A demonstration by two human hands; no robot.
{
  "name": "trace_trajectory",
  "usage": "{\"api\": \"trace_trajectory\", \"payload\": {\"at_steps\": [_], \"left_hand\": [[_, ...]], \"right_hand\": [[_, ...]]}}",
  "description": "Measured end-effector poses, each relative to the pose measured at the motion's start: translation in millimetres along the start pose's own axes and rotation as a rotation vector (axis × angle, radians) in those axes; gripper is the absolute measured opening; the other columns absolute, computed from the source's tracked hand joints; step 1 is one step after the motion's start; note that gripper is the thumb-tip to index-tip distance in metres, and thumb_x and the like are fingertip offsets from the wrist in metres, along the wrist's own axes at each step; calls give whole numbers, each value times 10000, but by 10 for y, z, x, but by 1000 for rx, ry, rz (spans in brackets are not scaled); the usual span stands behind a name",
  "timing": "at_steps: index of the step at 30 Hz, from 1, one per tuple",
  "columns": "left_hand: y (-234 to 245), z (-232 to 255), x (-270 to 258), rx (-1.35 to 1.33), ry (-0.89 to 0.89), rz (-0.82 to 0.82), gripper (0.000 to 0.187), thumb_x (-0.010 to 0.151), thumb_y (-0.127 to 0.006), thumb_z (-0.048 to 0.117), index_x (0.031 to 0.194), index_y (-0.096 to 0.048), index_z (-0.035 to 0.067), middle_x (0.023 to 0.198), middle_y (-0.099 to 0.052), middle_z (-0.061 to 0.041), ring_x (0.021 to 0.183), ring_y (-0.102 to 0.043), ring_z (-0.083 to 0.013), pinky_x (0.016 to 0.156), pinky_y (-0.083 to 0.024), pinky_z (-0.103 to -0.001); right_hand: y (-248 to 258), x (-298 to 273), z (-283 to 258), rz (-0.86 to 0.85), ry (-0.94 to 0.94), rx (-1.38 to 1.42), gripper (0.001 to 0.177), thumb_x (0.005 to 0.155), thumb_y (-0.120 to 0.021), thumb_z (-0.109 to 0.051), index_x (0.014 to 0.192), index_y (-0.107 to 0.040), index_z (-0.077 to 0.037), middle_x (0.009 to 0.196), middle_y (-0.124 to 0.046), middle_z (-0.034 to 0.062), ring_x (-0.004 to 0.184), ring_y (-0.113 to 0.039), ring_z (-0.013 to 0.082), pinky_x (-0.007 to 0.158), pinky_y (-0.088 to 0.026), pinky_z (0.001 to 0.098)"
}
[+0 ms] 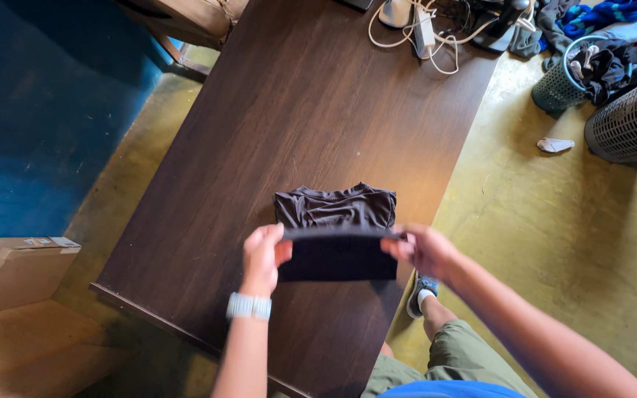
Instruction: The person folds a dark shirt on a wooden table and places it on a nearby bed. They then retrieve a laundry basket, remove several socks and underwear, and fold each item on the table. The folded items are placed on the bed with other folded clothes.
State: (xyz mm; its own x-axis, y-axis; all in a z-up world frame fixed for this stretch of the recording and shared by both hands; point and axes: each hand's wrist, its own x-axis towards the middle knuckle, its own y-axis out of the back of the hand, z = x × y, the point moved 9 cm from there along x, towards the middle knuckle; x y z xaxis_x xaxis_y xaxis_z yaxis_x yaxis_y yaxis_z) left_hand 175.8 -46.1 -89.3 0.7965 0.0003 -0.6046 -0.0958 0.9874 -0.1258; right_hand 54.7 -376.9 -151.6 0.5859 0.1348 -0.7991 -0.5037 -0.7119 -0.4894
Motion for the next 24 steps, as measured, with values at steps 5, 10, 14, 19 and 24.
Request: {"api": "trace_trajectory", "payload": {"at_steps": [5, 10, 14, 19, 24], "left_hand": [[-421, 335, 424, 278, -429, 181, 302, 959, -648, 237, 1193, -611, 49, 1098, -715, -177, 947, -723, -265, 817, -578, -421], [-1320, 40, -228, 1385, -1040, 8, 560, 942, -646, 301, 1445, -544, 78, 1584, -449, -159, 1488, -369, -369, 1176, -291, -569], [-1362, -164, -139, 1514, -936, -83, 673, 946, -607, 415, 1532, -451, 121, 1656, -330, -78, 1528, -265, -322, 1211, -216, -571], [-994, -4, 61, 1496, -854, 41, 726, 927, -586, 493, 1530, -415, 126, 1634, -312, -67, 1509, -256, -325, 1189, -183, -607], [-858, 344, 123, 1408, -895, 145, 745, 908, -666, 442, 1527, -426, 107, 1647, -299, -143, 1506, -238, -388, 1182, -202, -621]], "right_hand": [[-170, 345, -658, 338, 344, -233, 319, 973, -571, -145, 1276, -534, -52, 1135, -682, 182, 982, -702, 336, 804, -591, 431], [-1230, -231, -367, 265, 1312, -1621, 519, 945, -584, -325, 1434, -497, -176, 1473, -550, 133, 1411, -470, 352, 1177, -387, 486], [-1179, 9, -42, 263, 1085, -1935, 707, 963, -529, -532, 1567, -366, -203, 1666, -249, 122, 1544, -160, 352, 1221, -129, 537], [-1018, 135, -72, 370, 987, -1872, 739, 922, -525, -584, 1538, -368, -206, 1643, -192, 170, 1512, -118, 398, 1192, -112, 538], [-979, 28, -433, 427, 1062, -1695, 697, 902, -664, -427, 1511, -434, -177, 1575, -404, 139, 1475, -346, 353, 1212, -257, 505]]}}
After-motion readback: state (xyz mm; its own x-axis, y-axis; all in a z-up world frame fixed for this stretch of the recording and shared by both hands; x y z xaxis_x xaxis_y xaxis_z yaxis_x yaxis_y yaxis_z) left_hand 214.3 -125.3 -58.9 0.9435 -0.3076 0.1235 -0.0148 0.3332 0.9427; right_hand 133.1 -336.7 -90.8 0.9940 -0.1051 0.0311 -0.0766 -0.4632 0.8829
